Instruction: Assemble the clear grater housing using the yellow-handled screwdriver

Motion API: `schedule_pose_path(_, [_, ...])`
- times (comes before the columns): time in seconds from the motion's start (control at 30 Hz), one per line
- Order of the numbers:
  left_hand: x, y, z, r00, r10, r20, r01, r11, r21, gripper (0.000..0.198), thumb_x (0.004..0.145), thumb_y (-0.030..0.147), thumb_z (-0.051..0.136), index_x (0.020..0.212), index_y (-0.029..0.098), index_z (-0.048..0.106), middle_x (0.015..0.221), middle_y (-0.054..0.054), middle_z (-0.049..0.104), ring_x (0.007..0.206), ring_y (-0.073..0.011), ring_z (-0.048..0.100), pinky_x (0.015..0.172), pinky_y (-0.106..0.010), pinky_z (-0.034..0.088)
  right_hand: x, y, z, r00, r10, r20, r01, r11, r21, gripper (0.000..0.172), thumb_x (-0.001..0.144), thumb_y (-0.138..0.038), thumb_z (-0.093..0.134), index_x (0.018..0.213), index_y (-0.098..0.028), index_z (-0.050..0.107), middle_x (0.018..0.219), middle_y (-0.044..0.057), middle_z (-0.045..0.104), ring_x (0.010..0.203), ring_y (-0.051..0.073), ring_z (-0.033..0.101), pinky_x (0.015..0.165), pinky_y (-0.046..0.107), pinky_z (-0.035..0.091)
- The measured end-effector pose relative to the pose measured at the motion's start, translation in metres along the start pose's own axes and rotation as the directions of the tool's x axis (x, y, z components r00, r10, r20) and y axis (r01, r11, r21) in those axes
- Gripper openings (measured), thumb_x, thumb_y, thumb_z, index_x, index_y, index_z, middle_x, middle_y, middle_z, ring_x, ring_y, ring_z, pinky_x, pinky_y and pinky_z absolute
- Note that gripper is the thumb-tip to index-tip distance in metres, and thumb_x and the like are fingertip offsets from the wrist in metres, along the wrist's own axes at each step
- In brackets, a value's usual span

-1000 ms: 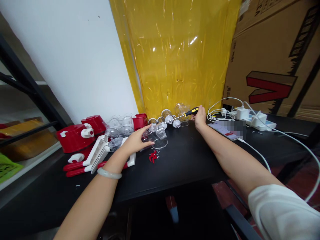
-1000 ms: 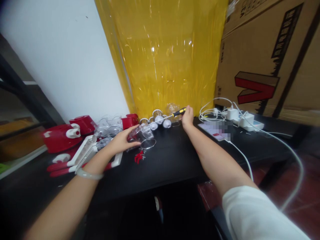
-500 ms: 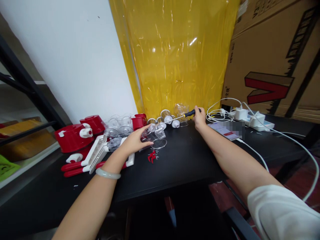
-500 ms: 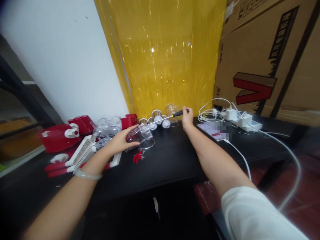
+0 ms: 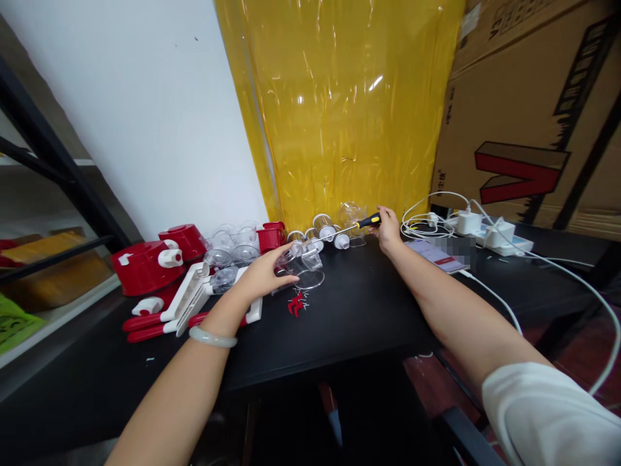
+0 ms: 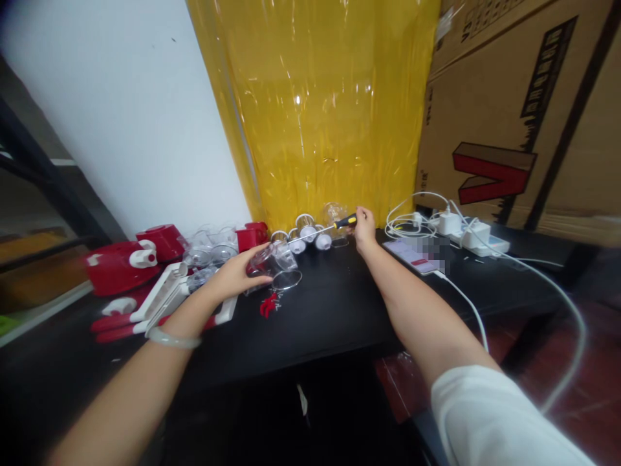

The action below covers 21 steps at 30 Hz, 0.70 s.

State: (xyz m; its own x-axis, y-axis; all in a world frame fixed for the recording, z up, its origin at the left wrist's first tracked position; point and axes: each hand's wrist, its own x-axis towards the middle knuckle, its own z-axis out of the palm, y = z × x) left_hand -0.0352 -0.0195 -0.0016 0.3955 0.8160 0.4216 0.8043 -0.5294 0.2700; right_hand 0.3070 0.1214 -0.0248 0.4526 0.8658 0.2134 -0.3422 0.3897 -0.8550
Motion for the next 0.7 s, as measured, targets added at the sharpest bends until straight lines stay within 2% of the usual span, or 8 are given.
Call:
schedule_pose_path(0.1, [0.0, 0.0001, 0.0002, 1.0, 0.005, 0.001, -0.005, 1.0, -0.004, 0.09, 0.077, 0.054, 0.079, 0.154, 0.026, 0.041, 0.152, -0.01, 0.055, 0.135, -0.0327, 0.056, 0.114, -0.048, 0.043, 0.0007, 0.0023, -0.0021, 0.995, -0.095, -0.018, 0.093, 0.993, -0.077, 0.038, 0.086, -0.057, 0.06, 0.101, -0.022, 0.059, 0.061, -0.008, 0.048, 0.041, 0.007, 0.04, 0.039, 0.019, 0.032])
schedule_pose_path(0.17, [-0.0002, 0.0001, 0.0002, 1.0, 0.008, 0.002, -0.008, 1.0, -0.008, 0.089, 0.078, 0.053, 0.079, 0.154, 0.027, 0.041, 0.152, -0.01, 0.055, 0.135, -0.0327, 0.056, 0.114, -0.048, 0.043, 0.0, 0.0021, -0.0032, 0.995, -0.097, -0.004, 0.097, 0.993, -0.069, 0.043, 0.089, -0.061, 0.051, 0.1, -0.021, 0.061, 0.062, -0.006, 0.048, 0.041, 0.008, 0.042, 0.04, 0.02, 0.034])
schedule_pose_path(0.27, [-0.0008, -0.0001, -0.0001, 1.0, -0.004, -0.002, 0.004, 1.0, -0.006, 0.089, 0.078, 0.054, 0.079, 0.154, 0.027, 0.041, 0.152, -0.01, 0.055, 0.134, -0.0333, 0.056, 0.113, -0.049, 0.043, -0.0014, -0.0002, -0.0039, 0.999, -0.035, 0.021, 0.035, 0.999, 0.003, 0.045, 0.095, -0.053, 0.037, 0.113, -0.022, 0.064, 0.072, -0.003, 0.055, 0.046, 0.01, 0.053, 0.043, 0.022, 0.041])
schedule_pose_path(0.33, [-0.0013, -0.0004, -0.0004, 1.0, -0.006, -0.007, 0.006, 1.0, -0.008, 0.089, 0.078, 0.054, 0.078, 0.154, 0.027, 0.041, 0.152, -0.01, 0.055, 0.134, -0.0335, 0.056, 0.113, -0.05, 0.044, -0.0019, -0.0015, -0.0039, 0.999, 0.004, 0.032, -0.005, 0.999, 0.038, 0.044, 0.093, -0.046, 0.039, 0.122, -0.023, 0.063, 0.079, -0.002, 0.057, 0.051, 0.011, 0.059, 0.046, 0.023, 0.046])
schedule_pose_path(0.47, [-0.0016, -0.001, -0.001, 1.0, 0.008, 0.001, -0.008, 1.0, -0.019, 0.086, 0.079, 0.053, 0.078, 0.153, 0.027, 0.042, 0.151, -0.01, 0.056, 0.135, -0.0328, 0.056, 0.113, -0.049, 0.043, -0.0023, -0.0011, -0.0039, 0.998, 0.045, 0.039, -0.046, 0.998, 0.038, 0.046, 0.089, -0.043, 0.05, 0.128, -0.021, 0.061, 0.071, -0.004, 0.057, 0.047, 0.01, 0.057, 0.044, 0.021, 0.044])
schedule_pose_path(0.6, [-0.0011, -0.0011, -0.001, 1.0, 0.01, 0.001, -0.01, 1.0, -0.013, 0.086, 0.078, 0.053, 0.078, 0.152, 0.027, 0.043, 0.152, -0.01, 0.055, 0.136, -0.0331, 0.055, 0.114, -0.048, 0.042, -0.0028, 0.0012, -0.0044, 0.997, -0.077, -0.005, 0.076, 0.995, -0.062, 0.042, 0.086, -0.054, 0.06, 0.109, -0.019, 0.066, 0.059, -0.006, 0.052, 0.039, 0.008, 0.047, 0.037, 0.018, 0.033])
schedule_pose_path(0.7, [-0.0009, -0.0008, -0.001, 1.0, 0.002, 0.004, -0.002, 1.0, -0.004, 0.088, 0.078, 0.054, 0.078, 0.153, 0.027, 0.042, 0.15, -0.01, 0.056, 0.134, -0.0338, 0.057, 0.113, -0.048, 0.044, -0.0023, 0.0018, -0.0047, 0.999, -0.054, 0.003, 0.054, 0.997, -0.05, 0.044, 0.093, -0.056, 0.044, 0.103, -0.019, 0.065, 0.061, -0.004, 0.054, 0.039, 0.009, 0.048, 0.039, 0.02, 0.037])
